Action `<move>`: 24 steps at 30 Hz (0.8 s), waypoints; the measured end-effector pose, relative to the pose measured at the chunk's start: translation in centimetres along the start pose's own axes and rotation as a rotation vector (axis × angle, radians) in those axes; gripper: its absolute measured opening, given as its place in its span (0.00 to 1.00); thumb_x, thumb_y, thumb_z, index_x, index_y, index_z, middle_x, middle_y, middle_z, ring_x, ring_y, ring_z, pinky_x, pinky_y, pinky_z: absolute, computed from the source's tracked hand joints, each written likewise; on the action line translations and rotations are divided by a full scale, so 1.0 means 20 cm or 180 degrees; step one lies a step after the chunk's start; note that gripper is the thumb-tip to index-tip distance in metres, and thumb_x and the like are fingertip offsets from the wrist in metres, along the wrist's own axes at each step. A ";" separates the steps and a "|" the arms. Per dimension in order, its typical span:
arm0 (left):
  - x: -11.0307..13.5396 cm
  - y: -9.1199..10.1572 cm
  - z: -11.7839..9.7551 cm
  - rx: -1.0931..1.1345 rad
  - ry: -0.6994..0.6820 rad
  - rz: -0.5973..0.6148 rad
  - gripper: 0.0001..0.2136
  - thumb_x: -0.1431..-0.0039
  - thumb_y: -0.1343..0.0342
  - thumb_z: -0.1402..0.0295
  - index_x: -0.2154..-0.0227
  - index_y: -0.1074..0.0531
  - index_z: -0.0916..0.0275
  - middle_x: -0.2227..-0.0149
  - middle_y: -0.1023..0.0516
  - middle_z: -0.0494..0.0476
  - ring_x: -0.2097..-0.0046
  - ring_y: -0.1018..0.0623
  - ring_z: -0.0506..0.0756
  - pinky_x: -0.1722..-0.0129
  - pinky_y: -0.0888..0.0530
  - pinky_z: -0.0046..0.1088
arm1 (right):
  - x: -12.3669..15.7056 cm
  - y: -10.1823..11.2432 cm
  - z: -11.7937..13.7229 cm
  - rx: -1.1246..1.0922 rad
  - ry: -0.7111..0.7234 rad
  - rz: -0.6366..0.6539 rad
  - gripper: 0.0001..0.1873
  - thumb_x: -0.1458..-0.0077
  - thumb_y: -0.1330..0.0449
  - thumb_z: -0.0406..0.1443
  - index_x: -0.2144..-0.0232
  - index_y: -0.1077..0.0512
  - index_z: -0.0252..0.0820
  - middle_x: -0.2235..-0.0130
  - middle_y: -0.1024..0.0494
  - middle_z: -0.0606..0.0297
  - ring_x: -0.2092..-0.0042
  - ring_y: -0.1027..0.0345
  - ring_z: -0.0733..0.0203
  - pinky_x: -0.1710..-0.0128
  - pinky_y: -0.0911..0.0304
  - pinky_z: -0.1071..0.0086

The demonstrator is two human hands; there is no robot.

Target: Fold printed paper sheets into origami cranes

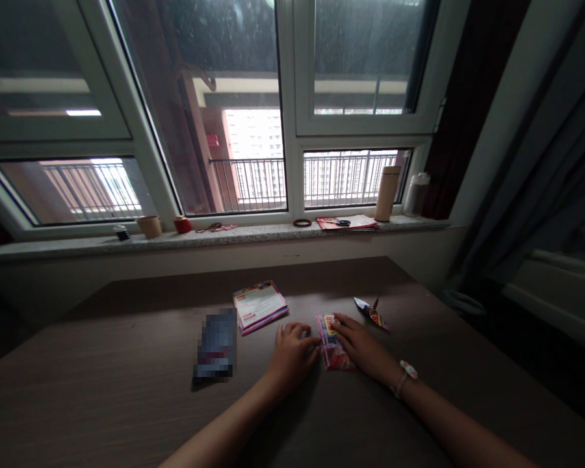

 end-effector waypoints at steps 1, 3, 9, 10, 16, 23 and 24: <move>0.00 0.00 0.00 0.0003 -0.0008 -0.0003 0.11 0.42 0.43 0.66 0.58 0.22 0.49 0.52 0.25 0.57 0.47 0.32 0.61 0.44 0.40 0.51 | 0.00 0.00 0.00 0.0012 0.0010 0.0000 0.21 0.37 0.53 0.39 0.46 0.30 0.43 0.38 0.37 0.57 0.37 0.44 0.55 0.36 0.50 0.58; 0.00 0.00 0.00 0.0015 -0.0017 -0.0011 0.11 0.42 0.43 0.66 0.58 0.22 0.50 0.52 0.25 0.57 0.48 0.32 0.61 0.43 0.39 0.50 | 0.00 0.00 0.00 0.0040 0.0030 0.0002 0.21 0.36 0.53 0.39 0.46 0.30 0.42 0.38 0.37 0.56 0.37 0.44 0.55 0.36 0.50 0.59; 0.00 0.00 0.00 0.0044 -0.0022 -0.0058 0.10 0.43 0.43 0.67 0.58 0.21 0.50 0.53 0.25 0.57 0.48 0.31 0.61 0.44 0.38 0.49 | 0.00 0.00 0.00 0.0091 0.0025 0.0016 0.21 0.36 0.52 0.38 0.46 0.31 0.41 0.38 0.37 0.55 0.37 0.45 0.55 0.36 0.50 0.58; 0.00 0.01 0.00 0.0049 -0.0029 -0.0059 0.10 0.42 0.43 0.67 0.58 0.21 0.51 0.53 0.25 0.57 0.48 0.31 0.61 0.44 0.38 0.49 | 0.00 0.00 0.00 0.0097 0.0023 0.0016 0.21 0.36 0.52 0.38 0.46 0.31 0.41 0.38 0.37 0.55 0.37 0.45 0.54 0.36 0.50 0.58; 0.00 0.00 0.01 0.0070 -0.0008 -0.0042 0.10 0.43 0.42 0.67 0.59 0.21 0.51 0.53 0.25 0.57 0.48 0.31 0.60 0.44 0.38 0.48 | 0.00 0.00 -0.01 0.0079 0.0061 -0.0045 0.20 0.36 0.53 0.38 0.45 0.31 0.43 0.38 0.36 0.56 0.37 0.44 0.55 0.36 0.50 0.58; 0.00 0.00 0.01 0.0070 0.0022 -0.0041 0.10 0.42 0.43 0.67 0.58 0.22 0.52 0.53 0.25 0.58 0.48 0.31 0.60 0.44 0.39 0.49 | 0.00 -0.01 -0.02 0.0103 0.0056 0.0009 0.21 0.36 0.53 0.39 0.45 0.31 0.42 0.38 0.36 0.57 0.37 0.44 0.55 0.36 0.50 0.58; 0.00 0.00 0.01 0.0070 0.0034 -0.0036 0.10 0.42 0.43 0.67 0.58 0.22 0.52 0.53 0.26 0.58 0.48 0.31 0.60 0.44 0.39 0.49 | 0.00 -0.01 -0.02 0.0107 0.0058 0.0013 0.21 0.36 0.53 0.39 0.45 0.31 0.42 0.38 0.37 0.57 0.37 0.44 0.54 0.36 0.50 0.57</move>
Point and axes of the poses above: each hand's wrist, its own x-axis away from the middle knuckle, its own y-axis out of the back of the hand, z = x × y, the point moved 6 cm from there along -x, towards the middle knuckle
